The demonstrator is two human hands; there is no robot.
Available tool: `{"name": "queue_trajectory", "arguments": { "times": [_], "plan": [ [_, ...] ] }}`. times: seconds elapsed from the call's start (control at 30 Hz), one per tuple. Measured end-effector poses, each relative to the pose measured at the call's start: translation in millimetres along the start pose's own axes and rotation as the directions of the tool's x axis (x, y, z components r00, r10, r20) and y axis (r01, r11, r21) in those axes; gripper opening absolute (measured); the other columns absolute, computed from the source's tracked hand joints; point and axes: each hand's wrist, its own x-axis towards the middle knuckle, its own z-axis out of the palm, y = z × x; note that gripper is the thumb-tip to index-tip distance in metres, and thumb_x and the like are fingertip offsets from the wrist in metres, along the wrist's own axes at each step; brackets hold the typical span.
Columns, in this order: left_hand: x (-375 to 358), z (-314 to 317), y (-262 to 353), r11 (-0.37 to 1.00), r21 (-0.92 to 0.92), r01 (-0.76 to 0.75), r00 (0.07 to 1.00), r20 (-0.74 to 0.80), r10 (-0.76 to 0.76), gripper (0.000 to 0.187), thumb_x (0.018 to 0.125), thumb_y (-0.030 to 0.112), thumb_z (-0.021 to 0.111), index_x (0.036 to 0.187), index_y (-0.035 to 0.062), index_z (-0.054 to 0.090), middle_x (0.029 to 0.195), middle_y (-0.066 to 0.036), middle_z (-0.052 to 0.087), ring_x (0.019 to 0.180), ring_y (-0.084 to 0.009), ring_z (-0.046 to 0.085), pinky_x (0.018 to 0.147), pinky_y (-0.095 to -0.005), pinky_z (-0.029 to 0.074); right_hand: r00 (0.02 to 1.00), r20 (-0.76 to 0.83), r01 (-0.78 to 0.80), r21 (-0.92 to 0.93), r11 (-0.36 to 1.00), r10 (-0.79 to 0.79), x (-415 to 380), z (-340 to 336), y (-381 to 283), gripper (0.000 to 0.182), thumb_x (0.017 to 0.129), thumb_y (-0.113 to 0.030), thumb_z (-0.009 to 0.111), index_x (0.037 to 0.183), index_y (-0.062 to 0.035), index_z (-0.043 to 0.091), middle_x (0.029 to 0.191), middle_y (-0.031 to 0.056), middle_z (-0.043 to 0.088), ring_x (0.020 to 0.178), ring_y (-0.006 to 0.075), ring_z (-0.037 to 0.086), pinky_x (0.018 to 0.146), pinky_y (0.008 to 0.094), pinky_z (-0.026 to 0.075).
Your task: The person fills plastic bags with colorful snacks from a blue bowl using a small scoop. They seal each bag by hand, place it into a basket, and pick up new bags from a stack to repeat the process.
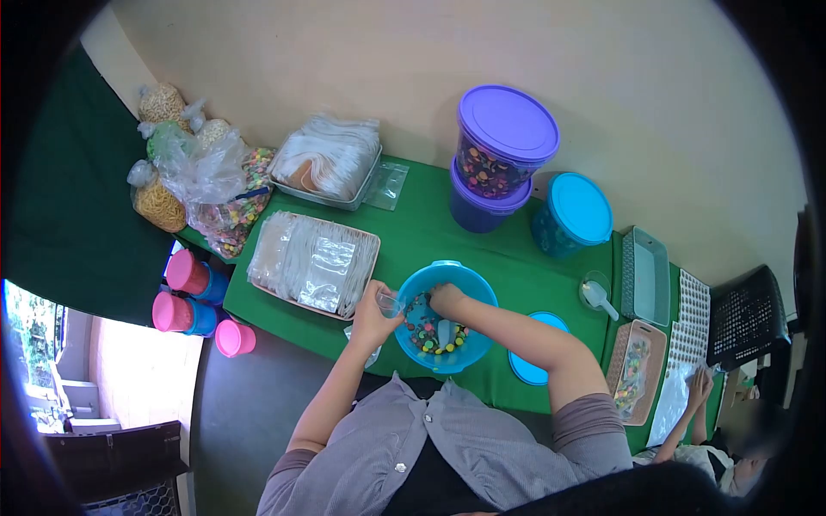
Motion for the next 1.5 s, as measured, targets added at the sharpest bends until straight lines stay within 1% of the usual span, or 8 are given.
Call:
{"name": "queue_trajectory", "arguments": {
  "times": [0.2,0.37,0.57,0.8,1.0,1.07,1.2,1.5],
  "plan": [
    [-9,5,23,0.978,-0.203,-0.044,0.995,-0.095,0.025,0.045,0.066,0.002,0.075,0.1,0.0069,0.045,0.096,-0.009,0.067,0.092,-0.0176,0.063,0.082,-0.0336,0.05,0.982,-0.171,0.116,0.213,0.97,-0.08,-94,-64,0,0.015,0.08,-0.01,0.058,0.091,-0.0018,0.064,0.093,0.013,0.067,0.082,0.0288,0.067,0.067,0.0399,0.055],
    [0,17,50,0.976,-0.133,-0.171,0.982,0.06,0.181,0.046,0.065,0.001,0.074,0.1,0.0071,0.046,0.099,-0.009,0.068,0.085,-0.0163,0.062,0.081,-0.0322,0.051,0.719,-0.689,-0.076,0.055,0.996,0.092,-93,-31,6,0.013,0.081,-0.013,0.061,0.087,-0.0026,0.062,0.078,0.0126,0.064,0.071,0.0259,0.067,0.058,0.0399,0.055],
    [14,23,54,0.977,-0.142,-0.161,0.984,0.048,0.169,0.046,0.065,0.001,0.074,0.1,0.0066,0.045,0.097,-0.009,0.068,0.083,-0.0151,0.06,0.08,-0.0315,0.051,0.85,-0.444,-0.224,0.183,0.957,0.284,-101,-6,-10,0.019,0.076,-0.02,0.063,0.087,-0.0047,0.062,0.08,0.0112,0.062,0.077,0.0238,0.065,0.062,0.0351,0.052],
    [8,39,71,0.974,-0.13,-0.186,0.978,0.07,0.197,0.046,0.066,0.002,0.075,0.1,0.0056,0.044,0.093,-0.01,0.067,0.083,-0.0148,0.06,0.078,-0.0301,0.05,0.723,-0.628,-0.409,-0.054,0.911,0.287,-101,-3,11,0.016,0.072,-0.017,0.063,0.083,-0.0049,0.064,0.073,0.0112,0.064,0.073,0.0249,0.066,0.065,0.0319,0.049],
    [1,54,78,0.973,-0.16,-0.166,0.983,0.049,0.176,0.045,0.067,0.003,0.075,0.099,0.0056,0.045,0.092,-0.01,0.066,0.083,-0.0154,0.062,0.079,-0.0302,0.05,0.853,-0.143,-0.361,0.533,0.765,0.502,-92,46,-1,0.011,0.083,-0.011,0.058,0.087,-0.0031,0.065,0.074,0.0142,0.064,0.073,0.0257,0.064,0.067,0.0365,0.051],
    [3,59,75,0.964,-0.213,-0.162,0.986,0.013,0.169,0.046,0.067,0.001,0.075,0.101,0.0062,0.044,0.093,-0.011,0.066,0.086,-0.016,0.062,0.081,-0.0312,0.05,0.844,-0.084,-0.089,0.952,0.293,0.529,-77,59,-16,0.014,0.089,-0.007,0.052,0.087,-0.0006,0.064,0.073,0.0127,0.065,0.069,0.0247,0.064,0.063,0.037,0.048],
    [16,52,65,0.955,-0.278,-0.106,0.994,-0.001,0.11,0.047,0.067,0.0,0.074,0.102,0.0068,0.044,0.095,-0.01,0.065,0.089,-0.0164,0.063,0.081,-0.0319,0.05,0.855,-0.031,0.111,0.986,-0.125,0.517,-66,29,-39,0.018,0.097,-0.016,0.049,0.094,0.0003,0.056,0.071,0.0071,0.058,0.064,0.0166,0.056,0.061,0.0327,0.046],
    [48,30,12,0.925,-0.372,0.081,0.996,0.072,-0.058,0.048,0.068,0.004,0.079,0.102,0.0067,0.045,0.094,-0.008,0.06,0.081,-0.0149,0.06,0.074,-0.0303,0.05,0.858,-0.064,0.047,0.998,0.047,0.509,-72,3,-23,0.018,0.096,-0.015,0.05,0.093,-0.0006,0.061,0.067,0.0068,0.059,0.062,0.0164,0.056,0.059,0.0345,0.045]
  ]
}}
